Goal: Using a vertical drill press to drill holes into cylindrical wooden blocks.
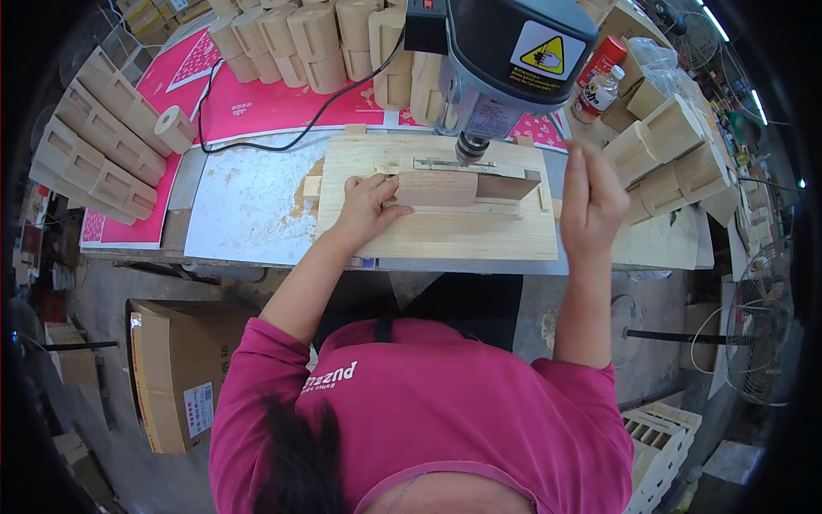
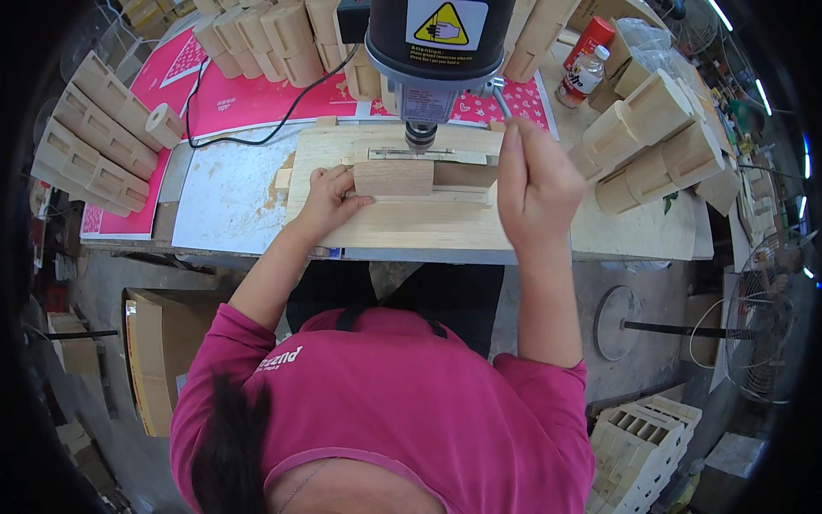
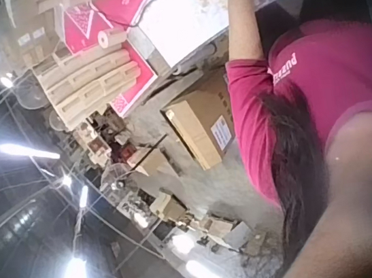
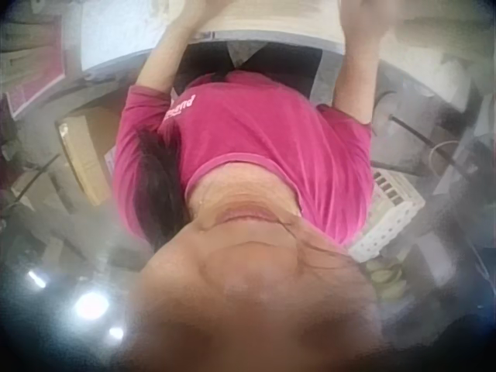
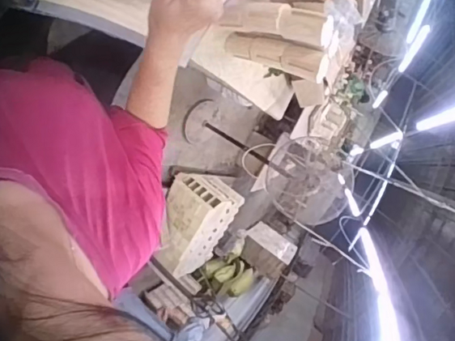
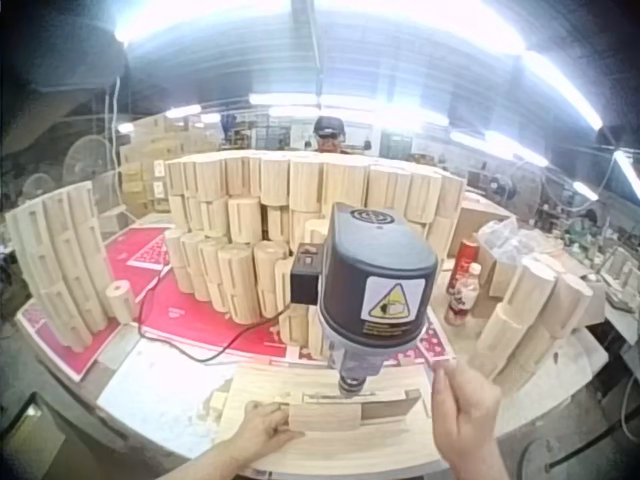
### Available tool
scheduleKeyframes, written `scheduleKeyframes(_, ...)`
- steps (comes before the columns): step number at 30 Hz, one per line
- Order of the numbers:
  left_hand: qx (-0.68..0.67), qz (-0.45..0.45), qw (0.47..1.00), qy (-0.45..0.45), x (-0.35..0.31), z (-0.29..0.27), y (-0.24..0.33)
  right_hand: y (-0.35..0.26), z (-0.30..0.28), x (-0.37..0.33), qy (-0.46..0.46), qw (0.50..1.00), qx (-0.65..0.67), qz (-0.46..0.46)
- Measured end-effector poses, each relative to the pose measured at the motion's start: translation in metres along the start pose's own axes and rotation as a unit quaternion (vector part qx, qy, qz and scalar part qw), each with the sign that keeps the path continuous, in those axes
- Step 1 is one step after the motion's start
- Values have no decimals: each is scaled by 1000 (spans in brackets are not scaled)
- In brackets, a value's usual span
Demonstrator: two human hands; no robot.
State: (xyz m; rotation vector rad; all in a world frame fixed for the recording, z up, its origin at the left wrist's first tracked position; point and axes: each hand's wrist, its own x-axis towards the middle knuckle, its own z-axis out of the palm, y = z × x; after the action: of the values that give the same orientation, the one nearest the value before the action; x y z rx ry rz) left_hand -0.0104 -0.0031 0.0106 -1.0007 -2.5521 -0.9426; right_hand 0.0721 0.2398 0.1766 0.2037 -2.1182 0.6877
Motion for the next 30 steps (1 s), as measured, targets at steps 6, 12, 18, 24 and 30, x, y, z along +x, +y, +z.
scheduleKeyframes(6, -2, 12, 1000, 17, -1, 5, 0, 37, 38, -53, 42, 998, 49, -27)
scheduleKeyframes(12, 0, -8, 1000, 3, -7, 3, 4, 46, 51, -57, 66, 993, 68, -63)
scheduleKeyframes(18, -16, -11, 1000, -5, -6, 8, 9, 13, -4, 29, 65, 996, 43, -39)
scheduleKeyframes(24, 9, 18, 1000, 9, 12, 29, 27, 43, 31, 133, -15, 995, -88, 48)
scheduleKeyframes(30, -7, 7, 1000, 19, 18, 26, 28, 42, 20, 125, -24, 997, -71, 26)
